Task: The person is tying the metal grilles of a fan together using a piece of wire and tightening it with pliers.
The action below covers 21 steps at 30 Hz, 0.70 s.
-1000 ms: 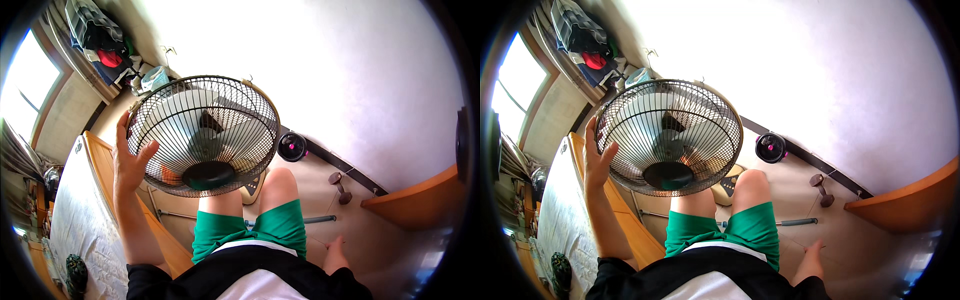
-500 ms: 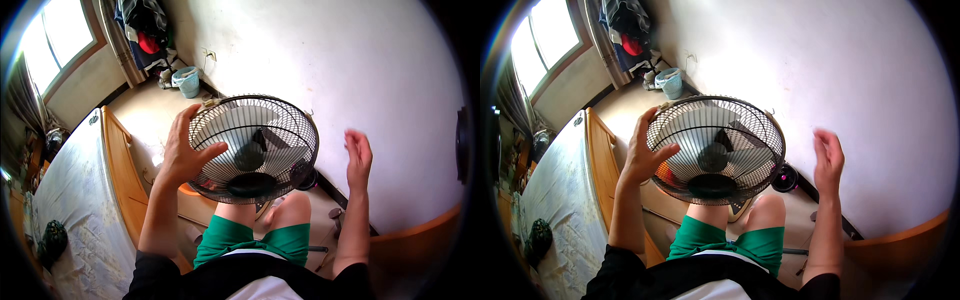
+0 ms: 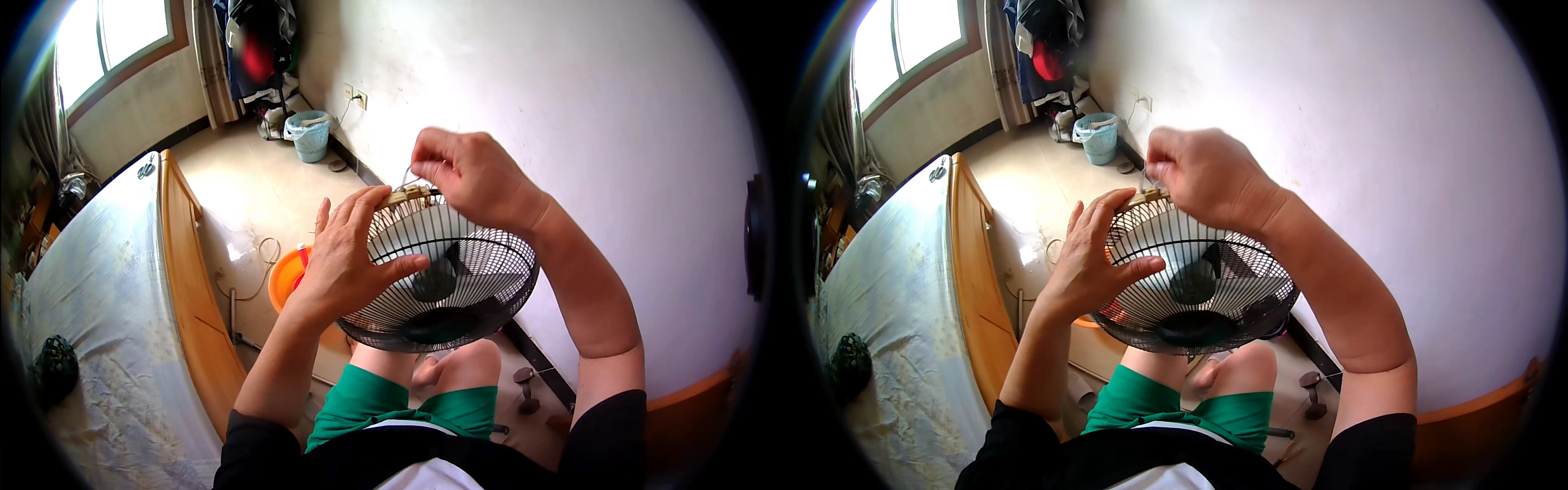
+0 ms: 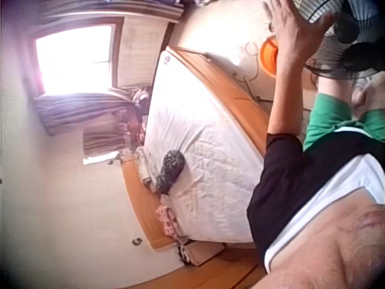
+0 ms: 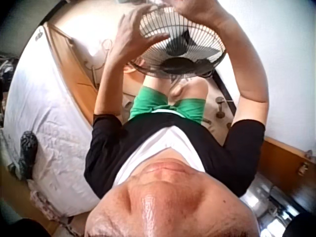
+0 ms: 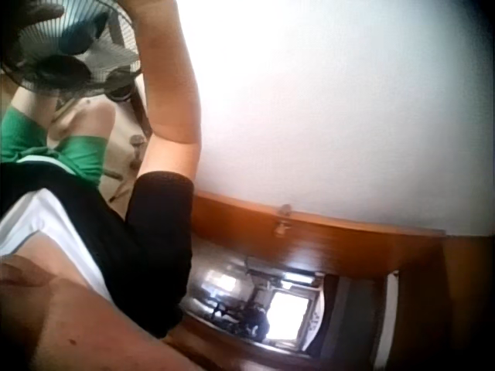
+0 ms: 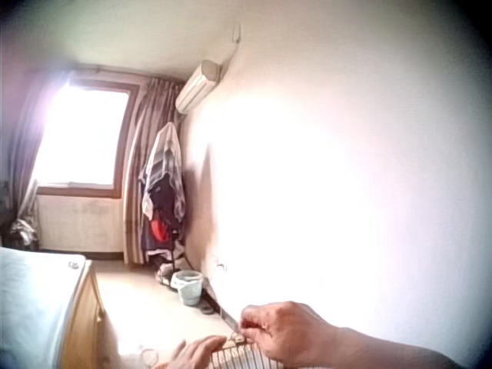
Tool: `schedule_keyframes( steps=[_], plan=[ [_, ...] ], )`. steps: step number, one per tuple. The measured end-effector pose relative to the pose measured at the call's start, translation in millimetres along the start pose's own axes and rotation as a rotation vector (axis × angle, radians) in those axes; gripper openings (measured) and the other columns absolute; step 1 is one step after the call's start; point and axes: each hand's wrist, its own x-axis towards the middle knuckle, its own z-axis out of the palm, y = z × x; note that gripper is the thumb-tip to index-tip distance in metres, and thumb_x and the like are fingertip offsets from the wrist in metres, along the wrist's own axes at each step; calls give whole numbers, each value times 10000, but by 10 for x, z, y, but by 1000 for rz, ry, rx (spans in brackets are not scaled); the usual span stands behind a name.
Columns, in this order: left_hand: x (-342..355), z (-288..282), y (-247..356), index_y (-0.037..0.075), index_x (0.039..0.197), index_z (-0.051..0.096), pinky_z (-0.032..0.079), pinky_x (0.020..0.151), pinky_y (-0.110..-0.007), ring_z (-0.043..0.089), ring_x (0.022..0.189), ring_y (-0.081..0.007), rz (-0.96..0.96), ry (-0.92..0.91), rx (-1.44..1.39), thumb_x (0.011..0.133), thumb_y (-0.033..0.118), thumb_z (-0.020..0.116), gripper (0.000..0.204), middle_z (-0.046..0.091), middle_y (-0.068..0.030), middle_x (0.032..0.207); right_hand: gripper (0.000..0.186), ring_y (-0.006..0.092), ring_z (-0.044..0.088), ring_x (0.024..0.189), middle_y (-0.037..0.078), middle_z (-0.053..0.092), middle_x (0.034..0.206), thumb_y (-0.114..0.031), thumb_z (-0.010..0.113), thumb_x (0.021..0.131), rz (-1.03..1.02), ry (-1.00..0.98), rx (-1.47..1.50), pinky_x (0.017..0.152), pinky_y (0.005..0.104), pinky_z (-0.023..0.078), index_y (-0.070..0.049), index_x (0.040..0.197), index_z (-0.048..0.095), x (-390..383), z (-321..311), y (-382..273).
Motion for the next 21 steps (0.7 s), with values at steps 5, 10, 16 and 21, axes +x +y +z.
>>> schedule_keyframes(
  steps=[5, 10, 16, 21],
  plan=[
    [133, -71, -50, 54, 1300, 546, 348, 1094, -502, 597, 1173, -272, -22, 6, -184, 896, 337, 706, 519, 629, -152, 1206, 137, 126, 531, 669, 55, 602, 712, -120, 586, 924, 37, -44, 32, 635, 291, 458, 10, 899, 616, 199, -30, -20],
    [442, -146, -139, -2, 1136, 662, 526, 820, -322, 649, 948, -153, -77, -64, -547, 902, 149, 690, 280, 698, -100, 1006, 158, 82, 510, 680, 26, 593, 704, -130, 635, 887, 79, -139, 72, 624, 259, 437, 15, 824, 632, 207, -144, -175],
    [663, -261, -200, -1, 1005, 717, 511, 780, -294, 633, 840, -125, -78, -234, -585, 848, 164, 732, 228, 701, -69, 861, 186, 195, 607, 710, 133, 652, 753, -151, 668, 830, -73, -376, -26, 690, 331, 501, 25, 876, 700, -28, -266, -231],
    [768, -356, -194, 6, 946, 722, 507, 745, -282, 631, 793, -125, -134, -363, -564, 812, 175, 743, 217, 699, -60, 835, 210, 199, 598, 700, 140, 651, 759, -170, 638, 846, 140, -211, 1, 666, 331, 484, 31, 891, 682, 41, -277, -193]
  ],
)
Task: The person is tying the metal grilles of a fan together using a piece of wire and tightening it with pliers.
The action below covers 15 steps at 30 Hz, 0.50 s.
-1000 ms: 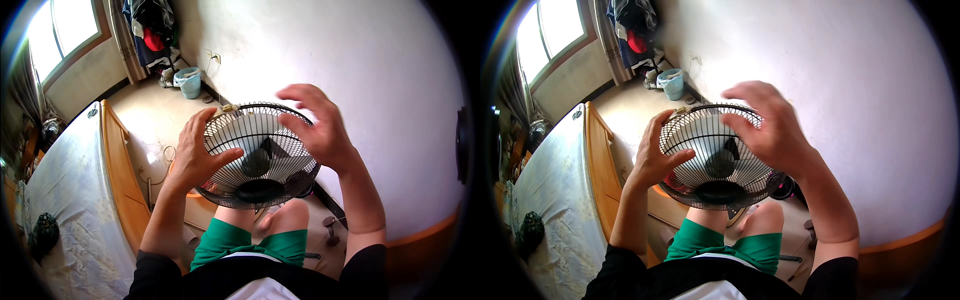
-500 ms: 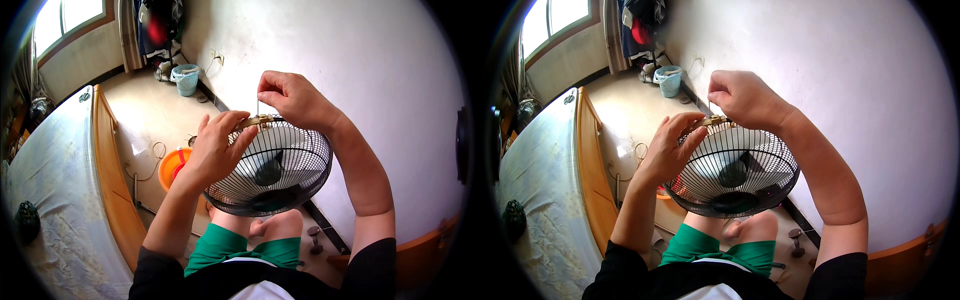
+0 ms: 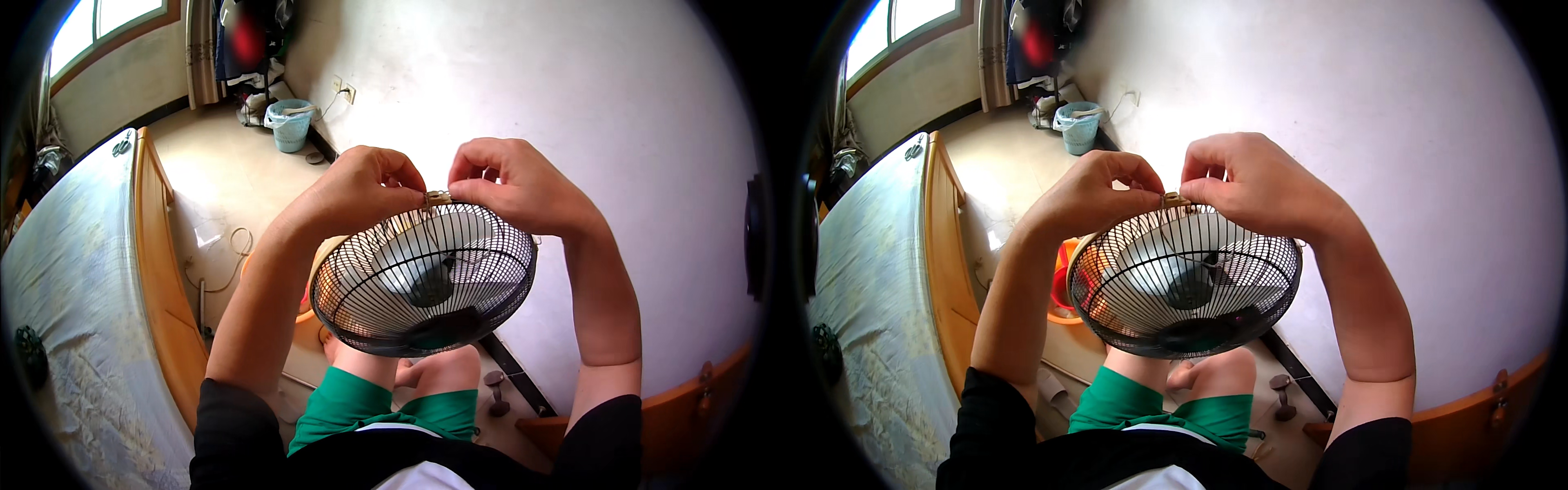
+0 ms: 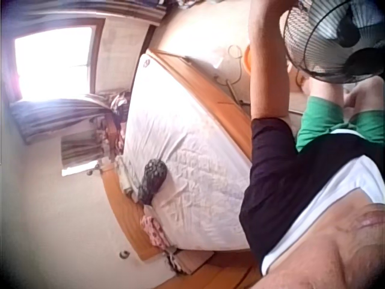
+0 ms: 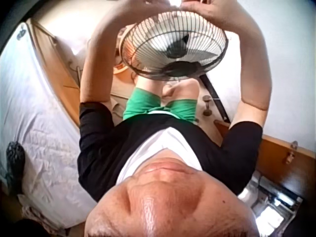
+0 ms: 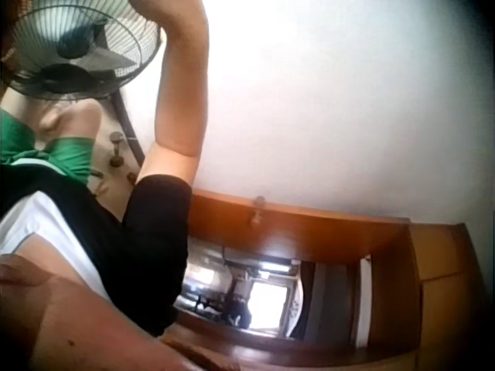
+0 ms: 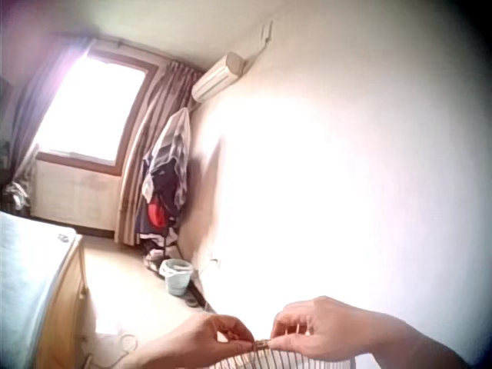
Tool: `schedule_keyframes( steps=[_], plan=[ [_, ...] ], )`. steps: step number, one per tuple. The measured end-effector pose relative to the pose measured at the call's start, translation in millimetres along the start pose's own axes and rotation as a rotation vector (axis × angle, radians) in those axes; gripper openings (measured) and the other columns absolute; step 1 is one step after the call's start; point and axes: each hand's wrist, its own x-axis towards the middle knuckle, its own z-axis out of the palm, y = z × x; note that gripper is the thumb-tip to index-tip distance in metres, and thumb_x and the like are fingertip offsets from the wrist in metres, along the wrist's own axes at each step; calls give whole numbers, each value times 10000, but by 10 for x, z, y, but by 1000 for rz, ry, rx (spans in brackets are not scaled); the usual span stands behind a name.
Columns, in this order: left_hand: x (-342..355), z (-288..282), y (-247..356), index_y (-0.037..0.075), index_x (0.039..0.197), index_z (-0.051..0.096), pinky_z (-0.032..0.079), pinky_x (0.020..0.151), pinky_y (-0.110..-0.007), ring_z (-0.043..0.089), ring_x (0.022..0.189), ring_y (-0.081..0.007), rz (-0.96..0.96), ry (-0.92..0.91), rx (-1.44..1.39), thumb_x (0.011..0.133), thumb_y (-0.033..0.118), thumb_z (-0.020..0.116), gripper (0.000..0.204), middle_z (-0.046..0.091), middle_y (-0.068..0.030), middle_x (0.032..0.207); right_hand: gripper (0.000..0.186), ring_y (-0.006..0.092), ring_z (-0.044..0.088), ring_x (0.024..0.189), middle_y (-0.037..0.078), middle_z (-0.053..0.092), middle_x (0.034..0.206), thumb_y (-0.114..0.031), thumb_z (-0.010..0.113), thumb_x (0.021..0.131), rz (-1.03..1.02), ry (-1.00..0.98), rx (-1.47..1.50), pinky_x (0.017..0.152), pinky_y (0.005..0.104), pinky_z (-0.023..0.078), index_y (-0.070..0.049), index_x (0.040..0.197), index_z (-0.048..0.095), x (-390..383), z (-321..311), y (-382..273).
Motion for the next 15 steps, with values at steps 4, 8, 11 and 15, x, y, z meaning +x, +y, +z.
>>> schedule_keyframes(
  steps=[4, 8, 11, 15],
  plan=[
    [15, -48, 16, 15, 926, 723, 508, 726, -279, 631, 776, -125, 0, -29, 5, 807, 148, 716, 179, 701, -66, 827, 142, 134, 541, 674, 66, 618, 733, -129, 635, 845, -37, 19, 53, 626, 287, 451, 12, 854, 651, 82, 175, 88],
    [4, -70, 38, 14, 926, 722, 494, 667, -284, 619, 722, -132, -9, -17, 74, 801, 164, 731, 195, 700, -75, 809, 93, 95, 512, 655, 27, 604, 716, -85, 617, 836, -53, 23, -14, 604, 264, 436, 5, 833, 635, 128, 220, 43],
    [-5, -85, 98, 13, 930, 724, 476, 619, -285, 608, 683, -144, 11, 7, 209, 798, 183, 741, 216, 694, -86, 785, 85, 93, 518, 655, 35, 604, 713, -69, 597, 829, -7, 1, 25, 609, 266, 443, 9, 832, 631, 161, 240, 48],
    [60, -87, 90, 8, 935, 728, 478, 603, -289, 607, 667, -156, 38, -9, 311, 792, 217, 755, 255, 687, -114, 758, 113, 133, 581, 697, 85, 645, 754, -61, 575, 820, 30, -10, 95, 659, 287, 485, 27, 856, 636, 180, 276, 51]
  ],
)
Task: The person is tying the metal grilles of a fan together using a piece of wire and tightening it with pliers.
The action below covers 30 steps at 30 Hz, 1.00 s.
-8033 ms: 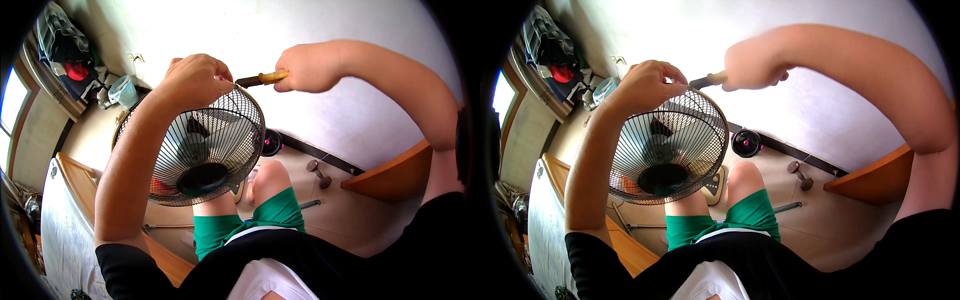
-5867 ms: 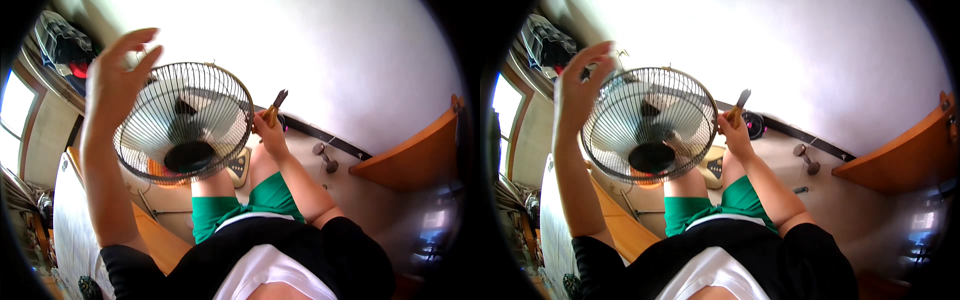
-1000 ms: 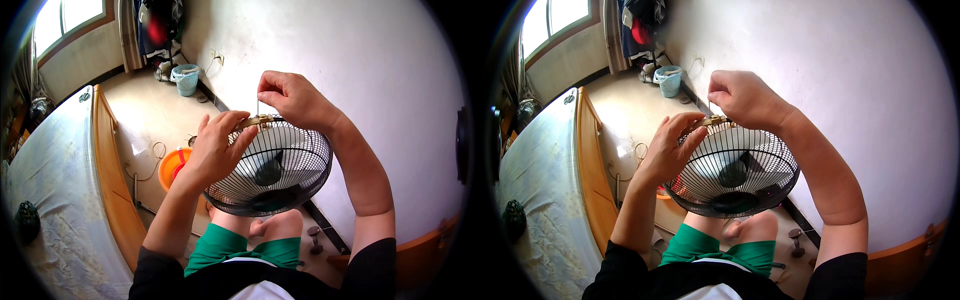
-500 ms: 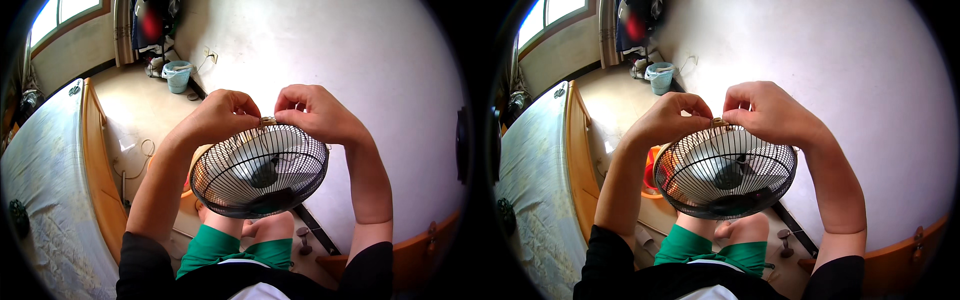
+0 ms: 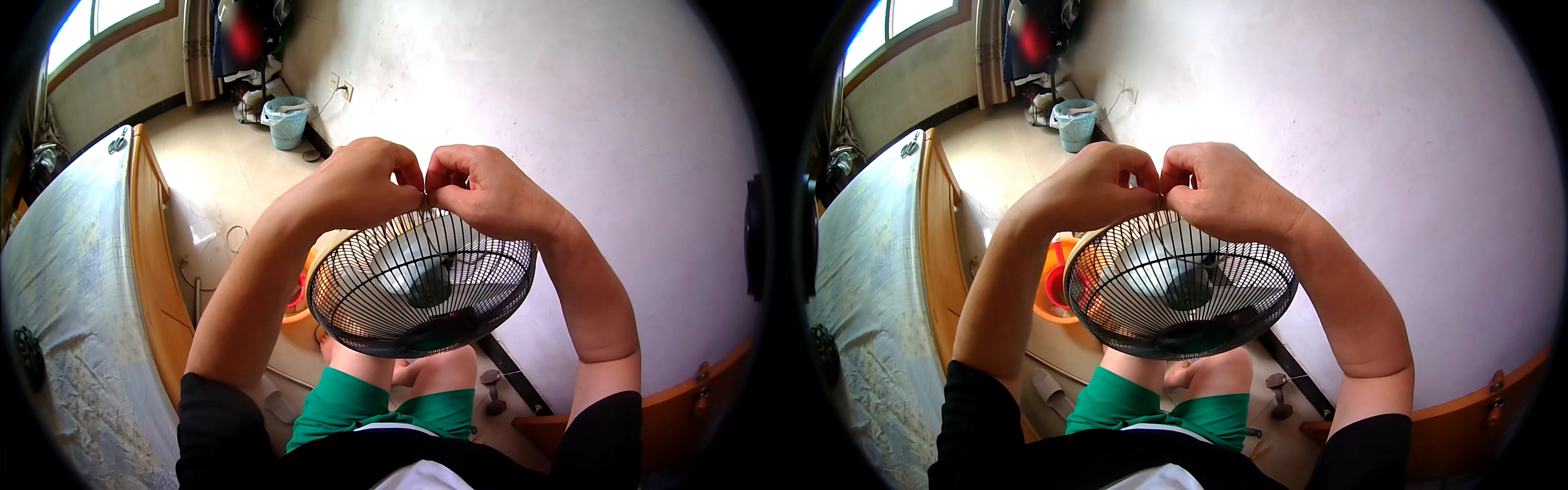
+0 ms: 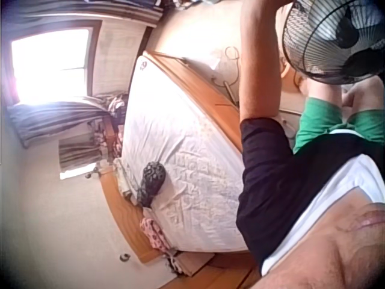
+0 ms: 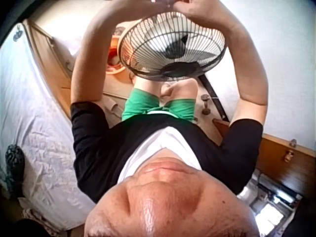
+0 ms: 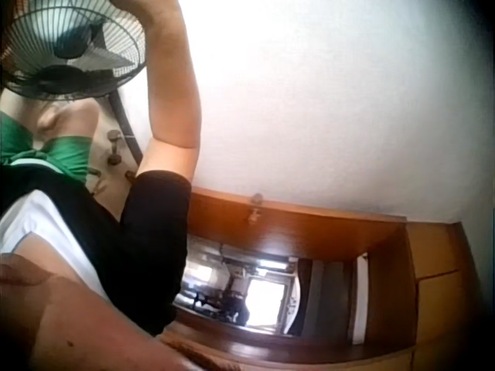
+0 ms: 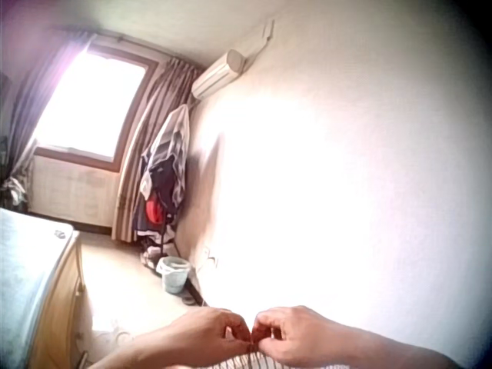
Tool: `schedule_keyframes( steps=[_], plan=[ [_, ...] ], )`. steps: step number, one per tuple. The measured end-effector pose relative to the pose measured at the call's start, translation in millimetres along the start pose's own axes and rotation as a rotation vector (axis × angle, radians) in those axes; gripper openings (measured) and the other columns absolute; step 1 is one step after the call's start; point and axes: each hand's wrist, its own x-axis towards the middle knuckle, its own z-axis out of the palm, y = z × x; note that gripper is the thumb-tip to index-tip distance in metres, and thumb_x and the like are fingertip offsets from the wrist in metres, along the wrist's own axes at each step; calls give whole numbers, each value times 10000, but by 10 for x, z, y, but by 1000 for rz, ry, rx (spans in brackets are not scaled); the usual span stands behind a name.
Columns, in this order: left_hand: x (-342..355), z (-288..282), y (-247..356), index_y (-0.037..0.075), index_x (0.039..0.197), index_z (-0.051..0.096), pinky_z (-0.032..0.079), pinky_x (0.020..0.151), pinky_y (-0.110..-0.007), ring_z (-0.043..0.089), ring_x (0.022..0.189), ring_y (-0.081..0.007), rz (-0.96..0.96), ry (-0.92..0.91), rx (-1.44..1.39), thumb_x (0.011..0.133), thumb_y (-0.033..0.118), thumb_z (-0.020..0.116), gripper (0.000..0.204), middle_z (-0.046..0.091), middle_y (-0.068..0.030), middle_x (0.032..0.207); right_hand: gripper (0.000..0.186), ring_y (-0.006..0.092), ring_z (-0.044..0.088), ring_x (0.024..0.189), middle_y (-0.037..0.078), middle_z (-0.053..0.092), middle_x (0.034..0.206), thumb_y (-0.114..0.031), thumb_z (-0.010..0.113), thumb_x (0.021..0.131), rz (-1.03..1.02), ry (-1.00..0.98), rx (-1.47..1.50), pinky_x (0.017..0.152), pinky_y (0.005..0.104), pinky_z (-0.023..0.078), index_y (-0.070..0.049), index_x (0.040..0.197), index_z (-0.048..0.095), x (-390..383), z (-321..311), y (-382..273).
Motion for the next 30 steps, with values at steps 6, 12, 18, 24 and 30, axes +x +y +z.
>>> schedule_keyframes(
  steps=[6, 12, 18, 24, 30],
  plan=[
    [106, -41, 20, 14, 928, 736, 524, 687, -362, 667, 729, -247, 62, -35, 137, 761, 204, 713, 254, 700, -166, 799, 155, 193, 642, 733, 145, 688, 795, -75, 600, 816, -28, 38, 108, 710, 322, 520, 43, 900, 657, 0, 65, 54],
    [103, -69, 95, 14, 885, 731, 531, 716, -383, 675, 753, -284, 117, -14, 301, 745, 199, 696, 235, 702, -172, 808, 140, 180, 651, 786, 132, 692, 852, -100, 665, 838, -58, 89, 104, 747, 312, 523, 26, 899, 655, -39, 116, 73],
    [102, -118, 209, -7, 860, 715, 522, 684, -340, 653, 707, -233, -11, -115, 219, 765, 192, 684, 223, 688, -149, 768, 104, 131, 617, 832, 65, 667, 865, -92, 642, 911, -77, 93, 155, 792, 293, 513, 5, 946, 630, -114, 153, 136],
    [86, -103, 52, -12, 918, 695, 499, 680, -281, 625, 734, -154, -10, -163, 40, 778, 168, 656, 231, 672, -100, 766, 100, 170, 654, 844, 114, 696, 889, -61, 630, 903, -162, 152, 219, 791, 316, 532, 26, 952, 634, -173, 206, 241],
    [43, 36, -234, 22, 933, 687, 501, 751, -272, 610, 774, -115, -19, -151, -368, 813, 145, 642, 178, 669, -45, 820, 93, 181, 648, 809, 120, 680, 854, -77, 626, 883, -201, 200, 189, 750, 319, 528, 12, 911, 625, -163, 240, 232]
  ],
)
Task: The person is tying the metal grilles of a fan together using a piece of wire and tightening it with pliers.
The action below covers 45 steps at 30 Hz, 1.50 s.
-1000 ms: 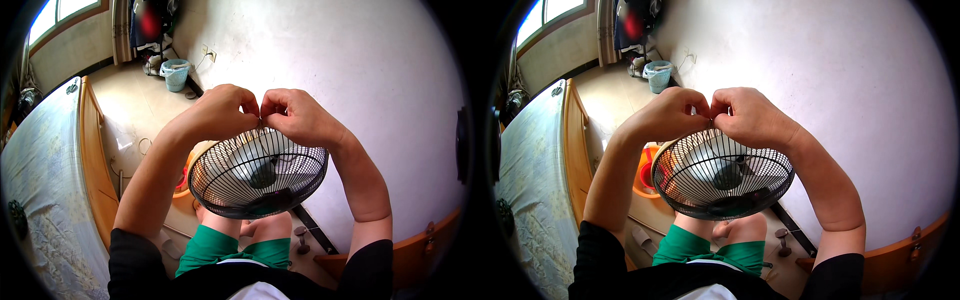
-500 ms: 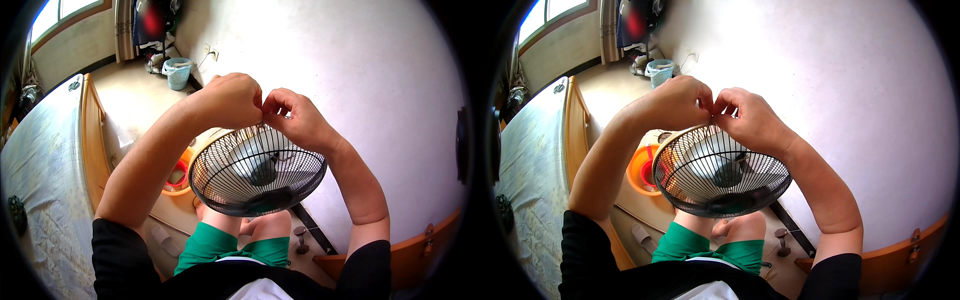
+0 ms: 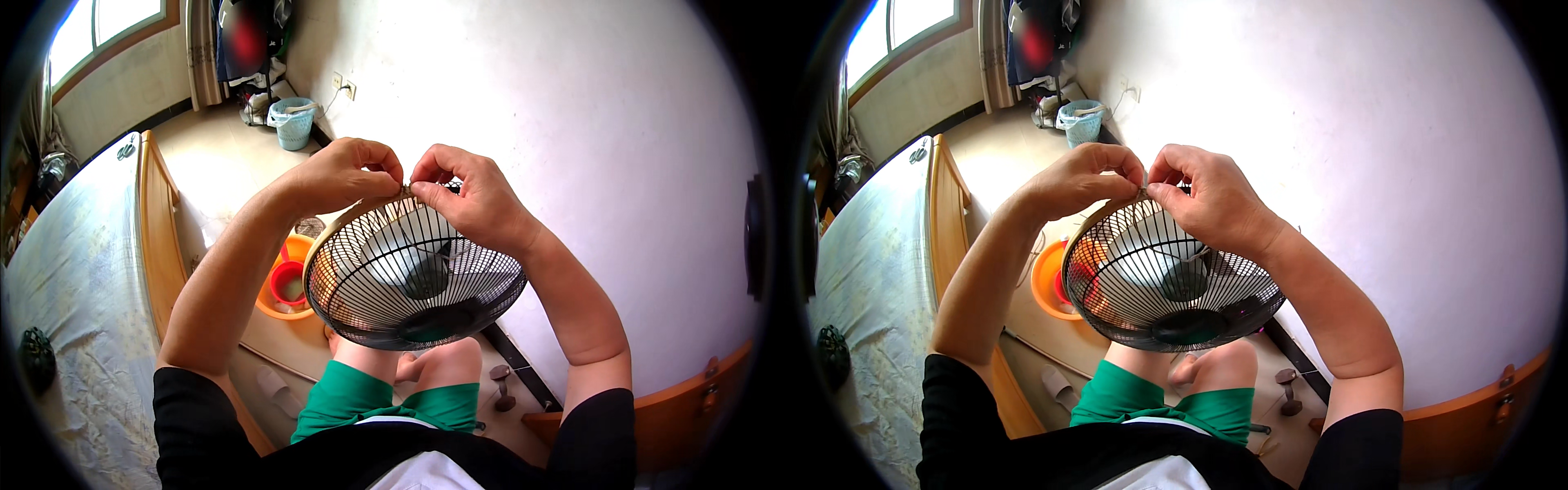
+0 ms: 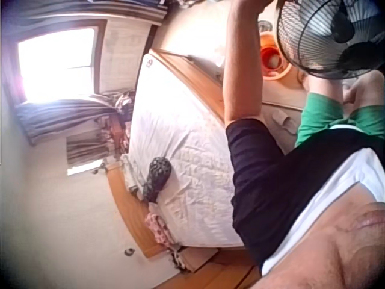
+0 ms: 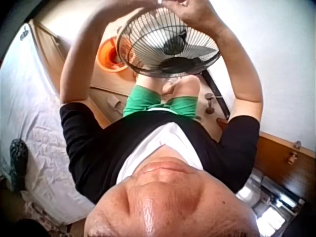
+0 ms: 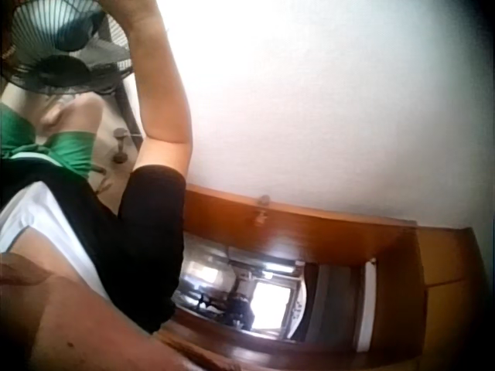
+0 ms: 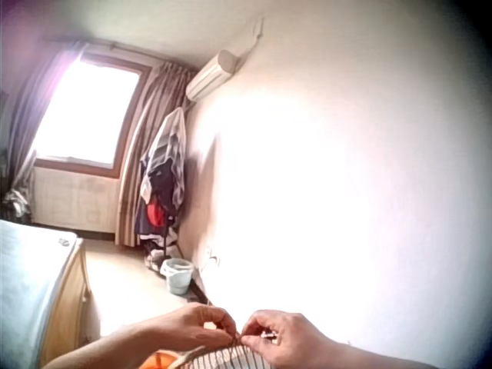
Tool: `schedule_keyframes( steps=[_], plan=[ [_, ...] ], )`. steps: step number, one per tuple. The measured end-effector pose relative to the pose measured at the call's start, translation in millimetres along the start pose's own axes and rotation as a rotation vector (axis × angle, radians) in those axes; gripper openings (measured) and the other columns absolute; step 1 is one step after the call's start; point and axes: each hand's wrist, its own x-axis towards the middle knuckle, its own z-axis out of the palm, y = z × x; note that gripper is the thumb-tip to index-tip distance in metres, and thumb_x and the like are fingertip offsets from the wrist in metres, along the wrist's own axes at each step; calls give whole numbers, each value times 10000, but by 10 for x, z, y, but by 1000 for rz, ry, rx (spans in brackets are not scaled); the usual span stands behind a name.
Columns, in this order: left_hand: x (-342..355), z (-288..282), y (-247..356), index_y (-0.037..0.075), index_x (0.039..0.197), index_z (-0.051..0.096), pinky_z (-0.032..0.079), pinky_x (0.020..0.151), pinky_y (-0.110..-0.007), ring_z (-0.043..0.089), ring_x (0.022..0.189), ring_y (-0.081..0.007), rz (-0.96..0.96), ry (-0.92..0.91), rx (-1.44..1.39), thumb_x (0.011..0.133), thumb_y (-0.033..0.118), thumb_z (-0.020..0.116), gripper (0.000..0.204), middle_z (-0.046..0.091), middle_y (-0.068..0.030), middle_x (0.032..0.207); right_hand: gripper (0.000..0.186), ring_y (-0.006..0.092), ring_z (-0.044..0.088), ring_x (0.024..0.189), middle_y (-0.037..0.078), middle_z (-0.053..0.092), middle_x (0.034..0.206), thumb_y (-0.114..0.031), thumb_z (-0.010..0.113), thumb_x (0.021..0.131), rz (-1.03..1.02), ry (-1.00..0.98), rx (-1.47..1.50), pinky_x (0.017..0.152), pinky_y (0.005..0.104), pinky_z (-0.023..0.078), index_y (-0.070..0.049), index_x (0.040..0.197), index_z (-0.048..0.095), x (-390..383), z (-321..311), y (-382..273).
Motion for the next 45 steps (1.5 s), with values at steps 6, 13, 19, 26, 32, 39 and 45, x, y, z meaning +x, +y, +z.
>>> schedule_keyframes(
  steps=[6, 13, 19, 26, 32, 39, 45],
  plan=[
    [47, -41, 73, 15, 926, 691, 488, 806, -280, 609, 852, -127, 7, -10, 145, 829, 164, 661, 181, 662, -50, 892, 105, 206, 653, 791, 148, 669, 846, -84, 620, 868, -15, 12, -22, 735, 321, 533, 14, 904, 616, 9, 8, 37],
    [118, -63, 248, -15, 911, 686, 474, 848, -292, 590, 941, -160, 76, -59, 406, 836, 146, 660, 179, 619, -69, 1029, 107, 218, 656, 781, 158, 668, 853, -79, 603, 859, -40, 20, -34, 706, 342, 533, 18, 903, 613, 7, 19, 26],
    [81, -19, -43, -35, 876, 674, 498, 813, -288, 587, 923, -155, 147, 0, 99, 846, 128, 631, 171, 574, -96, 1130, 124, 229, 654, 771, 164, 663, 861, -102, 611, 839, -49, 15, -88, 694, 342, 529, 14, 880, 614, 61, 9, 18],
    [19, 145, -240, -28, 896, 634, 525, 816, -216, 588, 940, -90, 150, -6, -471, 904, 94, 616, 123, 494, -88, 1193, 122, 256, 654, 735, 169, 663, 823, -104, 598, 829, -30, -4, -132, 684, 354, 531, 13, 850, 624, 98, 4, -59],
    [11, 143, -273, -43, 918, 633, 524, 852, -220, 593, 970, -103, 186, -5, -476, 922, 98, 633, 141, 494, -83, 1205, 165, 270, 652, 693, 183, 672, 759, -135, 590, 781, 1, -154, -294, 683, 365, 529, 11, 804, 664, 280, -98, -173],
    [8, 102, -263, -21, 952, 636, 501, 954, -285, 571, 1065, -159, 181, -19, -359, 929, 160, 645, 182, 505, -92, 1180, 146, 171, 561, 600, 112, 629, 657, -97, 580, 716, 90, -352, -440, 593, 309, 471, 24, 751, 655, 507, -159, -335],
    [2, 116, -294, -25, 956, 637, 500, 959, -286, 571, 1068, -160, 139, -17, -419, 945, 163, 642, 188, 500, -90, 1188, 139, 178, 548, 591, 121, 612, 645, -112, 603, 704, 163, -372, -506, 572, 329, 460, 20, 727, 639, 523, -102, -418]
  ],
)
